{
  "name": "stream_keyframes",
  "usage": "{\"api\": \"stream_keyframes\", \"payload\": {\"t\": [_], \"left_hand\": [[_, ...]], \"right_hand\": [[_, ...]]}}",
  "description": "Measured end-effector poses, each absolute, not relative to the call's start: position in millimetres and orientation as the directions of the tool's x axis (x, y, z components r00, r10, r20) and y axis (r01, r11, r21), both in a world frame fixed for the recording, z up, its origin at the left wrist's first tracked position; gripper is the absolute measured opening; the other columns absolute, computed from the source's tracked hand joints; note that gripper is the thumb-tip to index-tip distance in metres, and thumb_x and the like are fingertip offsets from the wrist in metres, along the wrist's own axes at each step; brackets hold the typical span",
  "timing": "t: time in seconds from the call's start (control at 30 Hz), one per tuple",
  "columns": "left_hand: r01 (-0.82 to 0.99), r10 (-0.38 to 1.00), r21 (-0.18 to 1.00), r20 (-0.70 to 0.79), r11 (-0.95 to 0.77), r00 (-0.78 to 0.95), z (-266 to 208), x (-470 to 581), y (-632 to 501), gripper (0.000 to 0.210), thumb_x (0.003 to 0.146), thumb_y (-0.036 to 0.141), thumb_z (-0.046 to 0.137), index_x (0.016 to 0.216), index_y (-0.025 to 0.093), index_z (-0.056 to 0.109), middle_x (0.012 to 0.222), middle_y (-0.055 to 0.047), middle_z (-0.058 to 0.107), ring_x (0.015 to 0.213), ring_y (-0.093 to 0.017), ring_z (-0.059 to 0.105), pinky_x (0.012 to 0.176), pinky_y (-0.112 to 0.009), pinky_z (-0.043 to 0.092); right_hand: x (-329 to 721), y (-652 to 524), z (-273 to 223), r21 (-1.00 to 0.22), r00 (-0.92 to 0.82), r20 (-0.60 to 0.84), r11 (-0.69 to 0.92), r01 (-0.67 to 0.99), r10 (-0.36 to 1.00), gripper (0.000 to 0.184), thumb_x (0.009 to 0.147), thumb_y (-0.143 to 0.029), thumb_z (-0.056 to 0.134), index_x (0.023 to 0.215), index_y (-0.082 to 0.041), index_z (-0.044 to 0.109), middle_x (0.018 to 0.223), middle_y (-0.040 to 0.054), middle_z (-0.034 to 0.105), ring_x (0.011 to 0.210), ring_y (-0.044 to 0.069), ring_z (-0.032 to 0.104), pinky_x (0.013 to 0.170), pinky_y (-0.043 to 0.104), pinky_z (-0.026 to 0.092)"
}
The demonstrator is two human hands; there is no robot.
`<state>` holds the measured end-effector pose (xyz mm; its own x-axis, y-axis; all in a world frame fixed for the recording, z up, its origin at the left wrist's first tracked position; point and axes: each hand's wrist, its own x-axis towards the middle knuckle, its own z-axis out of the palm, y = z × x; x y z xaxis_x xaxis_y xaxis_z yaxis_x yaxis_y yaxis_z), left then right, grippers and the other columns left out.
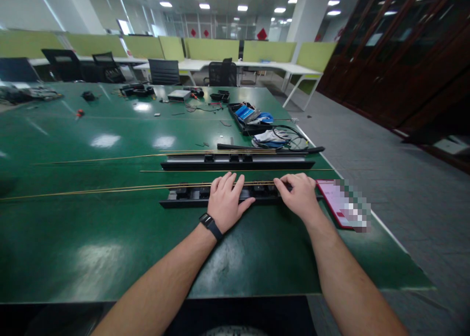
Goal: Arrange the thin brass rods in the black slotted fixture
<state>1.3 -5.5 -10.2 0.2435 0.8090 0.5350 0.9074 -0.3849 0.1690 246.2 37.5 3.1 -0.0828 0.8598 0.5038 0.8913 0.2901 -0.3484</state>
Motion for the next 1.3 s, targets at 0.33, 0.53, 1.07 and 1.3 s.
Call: {"api": "stream_keyframes", "payload": {"t": [0.33, 0.53, 1.07, 1.3], "left_hand": [[0.907, 0.807, 0.17, 0.539, -0.386, 0.243, -9.0, 1.2, -6.0, 0.061, 0.097, 0.058, 0.06, 0.144, 0.018, 0.059, 0.146, -0.016, 0.062, 0.142, -0.032, 0.051, 0.12, -0.05, 0.034], [0.904, 0.806, 0.17, 0.537, -0.393, 0.249, -9.3, 1.0, -5.8, 0.061, 0.097, 0.058, 0.06, 0.144, 0.019, 0.059, 0.147, -0.016, 0.062, 0.143, -0.032, 0.05, 0.119, -0.05, 0.035], [0.907, 0.812, 0.171, 0.53, -0.385, 0.245, -6.5, 1.4, -6.8, 0.061, 0.097, 0.057, 0.06, 0.144, 0.018, 0.059, 0.146, -0.016, 0.062, 0.143, -0.033, 0.05, 0.119, -0.051, 0.034], [0.907, 0.813, 0.174, 0.529, -0.385, 0.243, -6.5, 1.6, -6.3, 0.062, 0.097, 0.058, 0.06, 0.144, 0.018, 0.059, 0.146, -0.016, 0.062, 0.143, -0.033, 0.05, 0.119, -0.051, 0.035]], "right_hand": [[244.9, 38.2, 1.8, -0.34, -0.082, 0.495, 0.28, 0.898, 0.865, 0.035, 0.096, -0.047, 0.056, 0.073, -0.023, 0.064, 0.079, 0.0043, 0.071, 0.091, 0.024, 0.057, 0.089, 0.042, 0.029], [247.1, 37.7, 3.9, -0.314, -0.088, 0.492, 0.271, 0.91, 0.866, 0.035, 0.096, -0.046, 0.055, 0.071, -0.023, 0.063, 0.077, 0.0053, 0.071, 0.09, 0.025, 0.056, 0.086, 0.042, 0.029], [241.3, 34.2, 6.5, -0.338, -0.106, 0.482, 0.296, 0.893, 0.87, 0.035, 0.098, -0.046, 0.055, 0.075, -0.023, 0.066, 0.081, 0.0042, 0.073, 0.091, 0.024, 0.057, 0.089, 0.042, 0.028], [241.7, 35.2, 5.0, -0.339, -0.103, 0.473, 0.289, 0.895, 0.875, 0.035, 0.098, -0.046, 0.053, 0.074, -0.023, 0.064, 0.08, 0.0039, 0.072, 0.093, 0.024, 0.058, 0.089, 0.042, 0.028]]}}
